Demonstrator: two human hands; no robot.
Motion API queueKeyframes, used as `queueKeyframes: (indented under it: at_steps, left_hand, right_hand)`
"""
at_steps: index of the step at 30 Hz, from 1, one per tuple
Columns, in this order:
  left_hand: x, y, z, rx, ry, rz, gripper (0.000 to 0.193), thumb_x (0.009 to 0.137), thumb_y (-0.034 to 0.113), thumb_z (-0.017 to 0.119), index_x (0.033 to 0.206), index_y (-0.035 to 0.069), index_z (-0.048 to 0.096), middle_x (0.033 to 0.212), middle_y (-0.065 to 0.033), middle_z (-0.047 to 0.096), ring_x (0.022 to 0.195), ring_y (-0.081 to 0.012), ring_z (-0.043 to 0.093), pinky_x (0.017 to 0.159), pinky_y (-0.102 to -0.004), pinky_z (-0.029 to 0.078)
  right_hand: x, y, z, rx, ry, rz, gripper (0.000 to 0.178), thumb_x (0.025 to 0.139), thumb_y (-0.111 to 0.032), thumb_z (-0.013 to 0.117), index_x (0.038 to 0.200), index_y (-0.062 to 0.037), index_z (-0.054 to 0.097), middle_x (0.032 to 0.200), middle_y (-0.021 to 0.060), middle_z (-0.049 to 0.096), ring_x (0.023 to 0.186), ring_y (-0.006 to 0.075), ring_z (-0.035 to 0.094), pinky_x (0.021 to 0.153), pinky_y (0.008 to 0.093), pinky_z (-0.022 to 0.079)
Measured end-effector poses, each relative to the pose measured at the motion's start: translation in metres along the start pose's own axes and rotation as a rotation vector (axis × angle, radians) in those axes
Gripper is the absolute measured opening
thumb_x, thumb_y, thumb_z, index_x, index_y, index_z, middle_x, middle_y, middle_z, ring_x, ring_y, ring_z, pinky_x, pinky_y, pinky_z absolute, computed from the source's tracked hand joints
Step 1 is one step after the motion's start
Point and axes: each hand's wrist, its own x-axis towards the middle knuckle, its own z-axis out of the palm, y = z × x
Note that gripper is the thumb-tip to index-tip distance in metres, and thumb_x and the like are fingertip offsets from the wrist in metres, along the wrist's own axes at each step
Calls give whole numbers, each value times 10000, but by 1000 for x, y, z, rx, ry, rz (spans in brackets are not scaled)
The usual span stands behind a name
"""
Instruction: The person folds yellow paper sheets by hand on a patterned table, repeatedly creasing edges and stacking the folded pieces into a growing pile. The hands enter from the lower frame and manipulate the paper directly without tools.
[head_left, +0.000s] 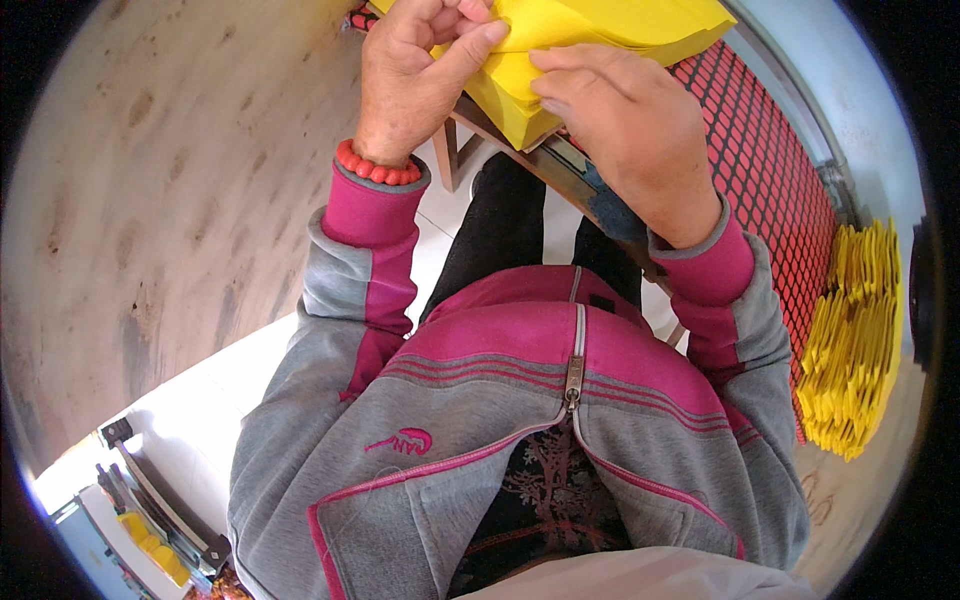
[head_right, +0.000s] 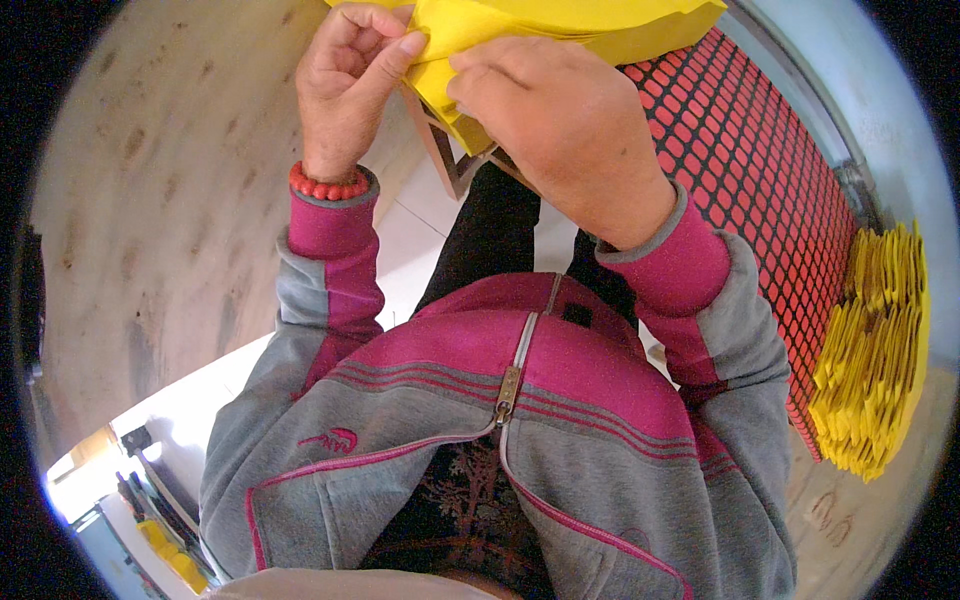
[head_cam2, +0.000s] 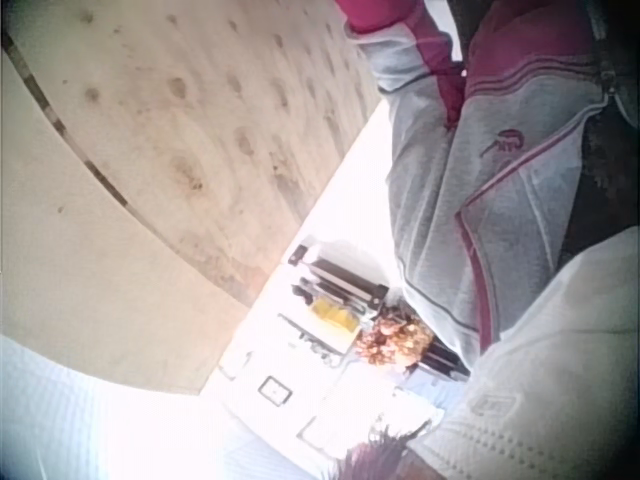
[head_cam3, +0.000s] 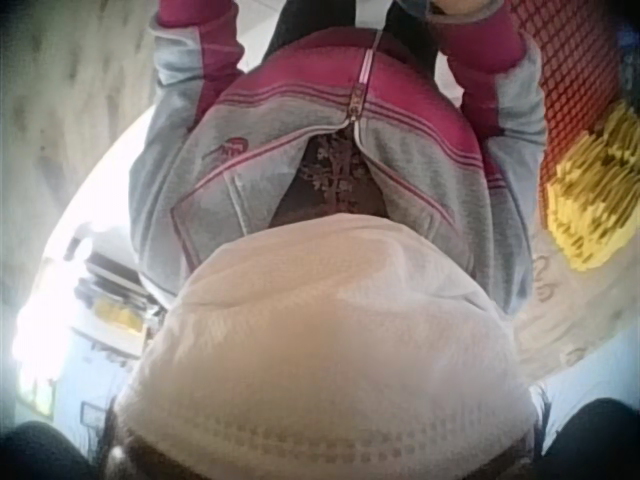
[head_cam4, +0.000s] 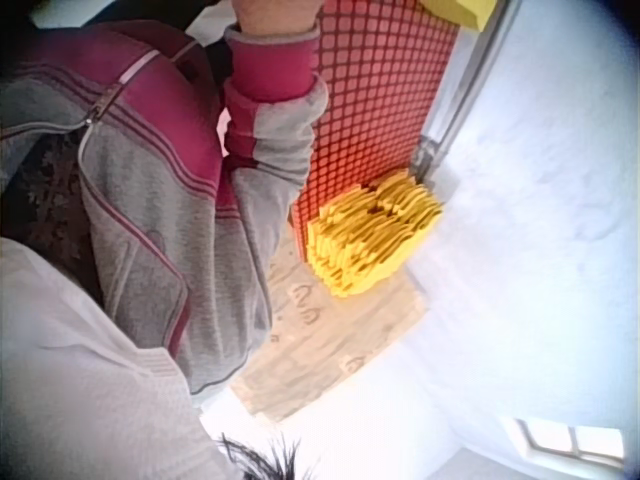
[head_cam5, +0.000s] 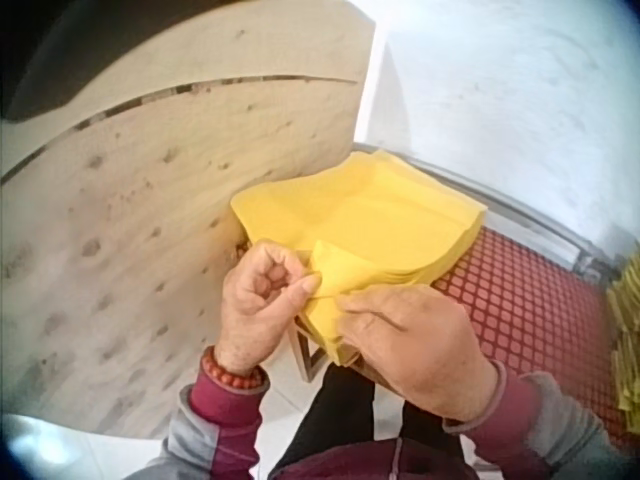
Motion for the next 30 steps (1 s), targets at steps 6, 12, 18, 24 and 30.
queueKeyframes:
  at_steps: [6, 12, 18, 24, 30]
  left_hand:
    - [2, 9, -10, 166, -165, 98, 95, 986, -24, 591, 1013, -1, 679, 966, -12, 656, 868, -83, 579, 778, -227, 451]
    - [4, 20, -14, 129, -287, 125, 150, 942, -52, 568, 1033, -23, 683, 1002, -63, 668, 905, -123, 598, 810, -255, 457]
    - [11, 20, -21, 272, -364, 237, 154, 914, 11, 705, 1065, -3, 683, 1039, -60, 695, 973, -154, 659, 893, -285, 506]
    - [5, 20, -20, 537, -302, 277, 183, 876, -9, 756, 1041, 11, 681, 1079, -54, 693, 1017, -173, 667, 936, -316, 513]
    - [0, 27, 9, 445, -102, 267, 524, 809, 19, 824, 1289, 3, 614, 1229, -131, 696, 1066, -186, 685, 939, -323, 535]
  right_hand:
    - [7, 4, -1, 157, -47, 113, 147, 887, -97, 704, 1023, -48, 677, 1028, 104, 708, 957, 288, 695, 825, 376, 548]
    - [13, -1, -10, 335, -93, 232, 97, 922, -55, 694, 1006, -22, 659, 1047, 121, 712, 974, 279, 703, 832, 332, 536]
    - [13, 3, -7, 366, -86, 235, 107, 918, -49, 700, 1011, -26, 653, 1049, 116, 714, 969, 265, 706, 838, 327, 537]
    - [7, -3, -14, 480, 30, 427, 149, 909, -16, 707, 1051, -29, 667, 1083, 98, 723, 973, 218, 701, 870, 305, 535]
    - [-13, 17, -33, 291, 115, 322, 166, 904, -71, 720, 1058, -24, 678, 1009, 95, 720, 937, 232, 708, 823, 317, 544]
